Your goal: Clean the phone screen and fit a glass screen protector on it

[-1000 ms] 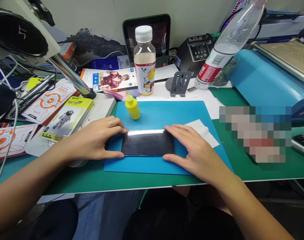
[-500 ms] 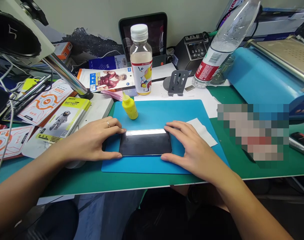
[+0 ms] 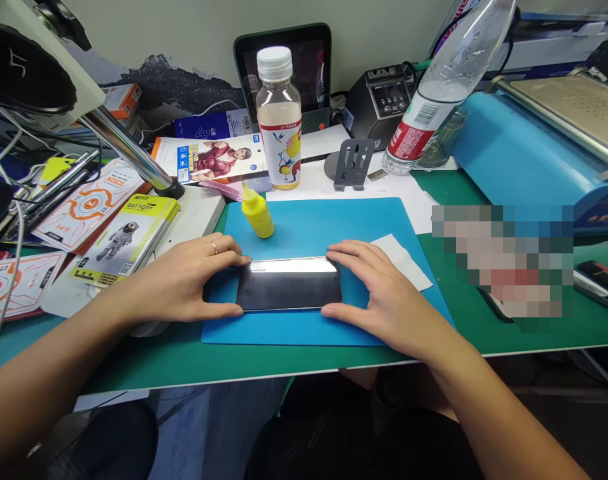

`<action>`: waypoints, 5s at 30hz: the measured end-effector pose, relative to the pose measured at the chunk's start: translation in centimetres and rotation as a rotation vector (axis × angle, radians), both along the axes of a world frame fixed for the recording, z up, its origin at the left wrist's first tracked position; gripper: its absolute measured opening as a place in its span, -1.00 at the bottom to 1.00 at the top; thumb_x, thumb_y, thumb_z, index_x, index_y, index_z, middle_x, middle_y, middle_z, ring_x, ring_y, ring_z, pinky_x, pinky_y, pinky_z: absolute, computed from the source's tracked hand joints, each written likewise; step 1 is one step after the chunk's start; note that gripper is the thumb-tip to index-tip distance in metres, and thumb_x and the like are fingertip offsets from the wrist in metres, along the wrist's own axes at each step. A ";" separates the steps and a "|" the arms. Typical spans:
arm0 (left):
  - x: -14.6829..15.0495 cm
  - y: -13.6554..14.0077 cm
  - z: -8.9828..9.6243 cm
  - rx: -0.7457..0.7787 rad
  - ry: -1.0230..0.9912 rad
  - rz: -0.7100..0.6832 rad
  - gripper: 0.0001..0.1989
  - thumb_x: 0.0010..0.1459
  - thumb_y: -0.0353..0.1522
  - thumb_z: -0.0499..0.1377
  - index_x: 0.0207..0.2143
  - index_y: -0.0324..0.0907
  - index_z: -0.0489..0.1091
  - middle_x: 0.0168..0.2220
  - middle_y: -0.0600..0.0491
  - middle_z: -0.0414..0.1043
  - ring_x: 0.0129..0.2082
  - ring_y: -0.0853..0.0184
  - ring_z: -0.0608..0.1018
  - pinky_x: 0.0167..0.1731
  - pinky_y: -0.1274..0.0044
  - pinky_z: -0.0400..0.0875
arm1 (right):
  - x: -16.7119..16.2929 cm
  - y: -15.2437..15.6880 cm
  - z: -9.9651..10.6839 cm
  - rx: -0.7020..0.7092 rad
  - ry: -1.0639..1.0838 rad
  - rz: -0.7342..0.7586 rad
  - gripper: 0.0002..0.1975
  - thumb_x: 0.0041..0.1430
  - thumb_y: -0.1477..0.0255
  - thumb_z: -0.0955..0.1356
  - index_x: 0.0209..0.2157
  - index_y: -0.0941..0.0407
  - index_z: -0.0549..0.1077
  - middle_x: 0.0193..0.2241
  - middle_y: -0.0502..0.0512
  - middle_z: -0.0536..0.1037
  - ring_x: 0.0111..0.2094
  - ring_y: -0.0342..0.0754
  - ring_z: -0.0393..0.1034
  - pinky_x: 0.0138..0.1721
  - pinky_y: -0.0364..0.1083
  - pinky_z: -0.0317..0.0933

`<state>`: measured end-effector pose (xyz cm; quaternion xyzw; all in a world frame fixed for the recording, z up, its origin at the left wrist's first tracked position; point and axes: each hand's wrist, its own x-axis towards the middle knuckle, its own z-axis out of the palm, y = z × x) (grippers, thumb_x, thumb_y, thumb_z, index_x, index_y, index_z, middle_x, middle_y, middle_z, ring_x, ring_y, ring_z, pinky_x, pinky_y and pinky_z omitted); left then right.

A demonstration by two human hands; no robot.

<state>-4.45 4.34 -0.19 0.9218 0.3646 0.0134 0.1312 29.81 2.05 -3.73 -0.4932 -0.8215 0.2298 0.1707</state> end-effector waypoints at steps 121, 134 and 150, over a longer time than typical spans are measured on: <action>0.0 0.0 -0.3 0.092 0.000 -0.048 -0.43 0.25 0.06 0.19 0.00 -0.25 0.48 -0.12 -0.12 0.49 -0.19 0.12 0.54 -0.20 0.29 0.44 | 0.3 -0.1 -0.7 0.159 -0.045 0.082 -0.25 0.22 -0.04 0.43 0.32 0.06 0.40 0.32 0.26 0.44 0.33 0.32 0.31 0.27 0.27 0.32; -0.1 0.1 -0.4 0.088 0.010 -0.025 -0.41 0.24 0.10 0.22 0.01 -0.22 0.46 -0.11 -0.09 0.49 -0.15 0.14 0.53 -0.19 0.33 0.42 | 0.1 -0.2 -0.7 0.156 -0.045 0.048 -0.27 0.23 -0.05 0.40 0.29 0.07 0.40 0.30 0.28 0.46 0.31 0.33 0.34 0.26 0.30 0.32; -0.2 0.1 -0.2 0.100 0.024 -0.064 -0.26 0.15 0.21 0.23 0.05 -0.24 0.43 -0.08 -0.11 0.48 -0.16 0.13 0.53 -0.19 0.33 0.42 | 0.2 -0.3 -0.9 0.113 -0.071 0.017 -0.20 0.21 -0.09 0.40 0.33 0.07 0.34 0.35 0.30 0.39 0.35 0.31 0.28 0.29 0.31 0.29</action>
